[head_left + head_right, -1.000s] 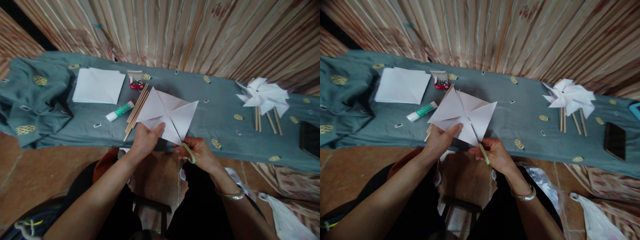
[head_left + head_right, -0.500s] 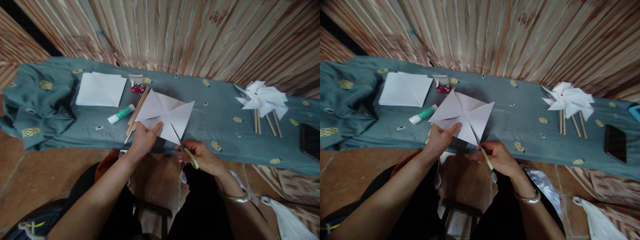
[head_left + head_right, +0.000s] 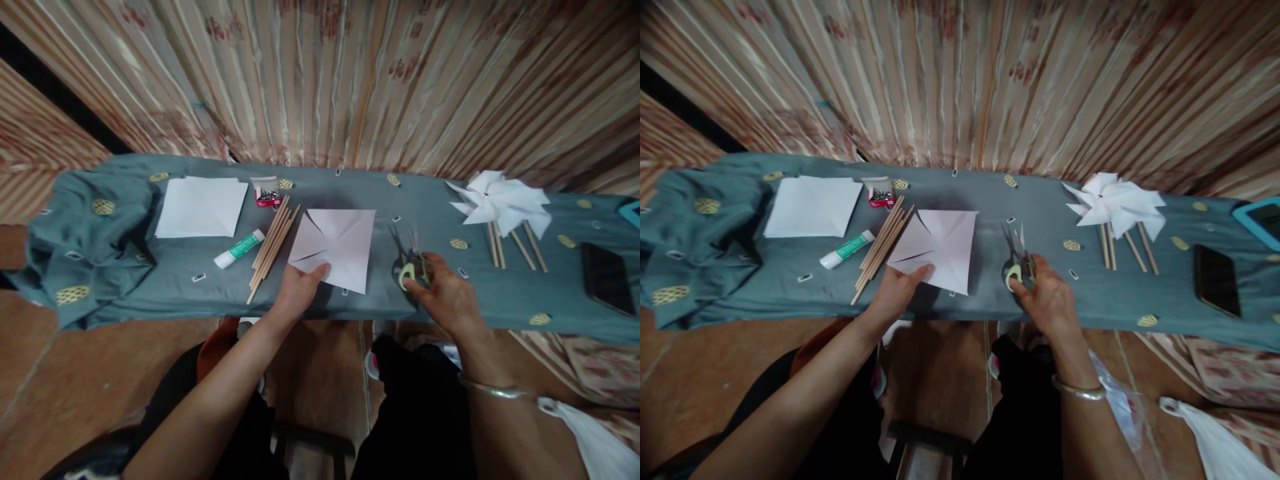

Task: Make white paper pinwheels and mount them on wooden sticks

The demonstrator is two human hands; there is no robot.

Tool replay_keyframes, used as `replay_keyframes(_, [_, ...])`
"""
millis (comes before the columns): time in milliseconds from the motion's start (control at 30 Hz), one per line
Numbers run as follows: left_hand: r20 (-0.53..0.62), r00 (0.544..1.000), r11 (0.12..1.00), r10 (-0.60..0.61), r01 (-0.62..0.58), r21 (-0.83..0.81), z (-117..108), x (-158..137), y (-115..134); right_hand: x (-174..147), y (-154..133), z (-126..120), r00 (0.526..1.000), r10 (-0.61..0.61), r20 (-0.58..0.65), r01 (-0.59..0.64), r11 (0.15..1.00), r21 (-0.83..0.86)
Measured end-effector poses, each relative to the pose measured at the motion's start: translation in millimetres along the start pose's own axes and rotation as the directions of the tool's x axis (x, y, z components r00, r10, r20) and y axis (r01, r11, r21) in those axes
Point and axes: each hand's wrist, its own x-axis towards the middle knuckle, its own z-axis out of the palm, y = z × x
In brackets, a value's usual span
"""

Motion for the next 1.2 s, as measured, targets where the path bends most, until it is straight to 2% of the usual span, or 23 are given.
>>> replay_keyframes(167, [0.093,0.995,0.996,-0.032,0.039,-0.079,15,2,-9,9,7,12,0.988,-0.108,-0.110,0.091,0.984,-0.151])
replay_keyframes(300, [0.167,0.982,0.990,-0.087,0.104,-0.092,16,5,-18,14,8,10,0.977,-0.149,-0.153,0.123,0.978,-0.167])
replay_keyframes(367, [0.168,0.983,0.996,-0.069,0.077,-0.040,11,4,-22,15,4,8,0.967,-0.159,-0.200,0.135,0.983,-0.127])
replay_keyframes(433, [0.154,0.988,0.997,0.021,-0.032,0.067,3,1,-23,15,-3,8,0.948,-0.190,-0.254,0.184,0.982,-0.048])
replay_keyframes(500, [0.104,0.978,0.949,0.183,-0.203,0.241,-6,-4,-19,15,-14,11,0.928,-0.234,-0.289,0.253,0.967,0.031])
replay_keyframes(567, [0.154,0.914,0.782,0.375,-0.401,0.477,-14,-8,-10,15,-28,18,0.909,-0.293,-0.297,0.329,0.941,0.080])
replay_keyframes(633, [0.333,0.800,0.568,0.499,-0.592,0.572,-19,-10,-2,15,-45,27,0.888,-0.375,-0.268,0.415,0.903,0.111])
replay_keyframes(667, [0.430,0.747,0.486,0.507,-0.659,0.574,-20,-9,-1,15,-54,31,0.879,-0.410,-0.244,0.447,0.886,0.120])
replay_keyframes(733, [0.561,0.694,0.381,0.451,-0.718,0.583,-19,-5,-2,16,-70,40,0.861,-0.477,-0.175,0.500,0.857,0.124])
replay_keyframes(867, [0.633,0.705,0.312,0.320,-0.709,0.632,-16,4,-11,24,-90,52,0.845,-0.528,-0.084,0.535,0.833,0.141])
replay_keyframes(1200, [0.656,0.698,0.324,0.289,-0.716,0.619,-22,6,-16,59,-88,57,0.927,-0.348,-0.141,0.372,0.900,0.226])
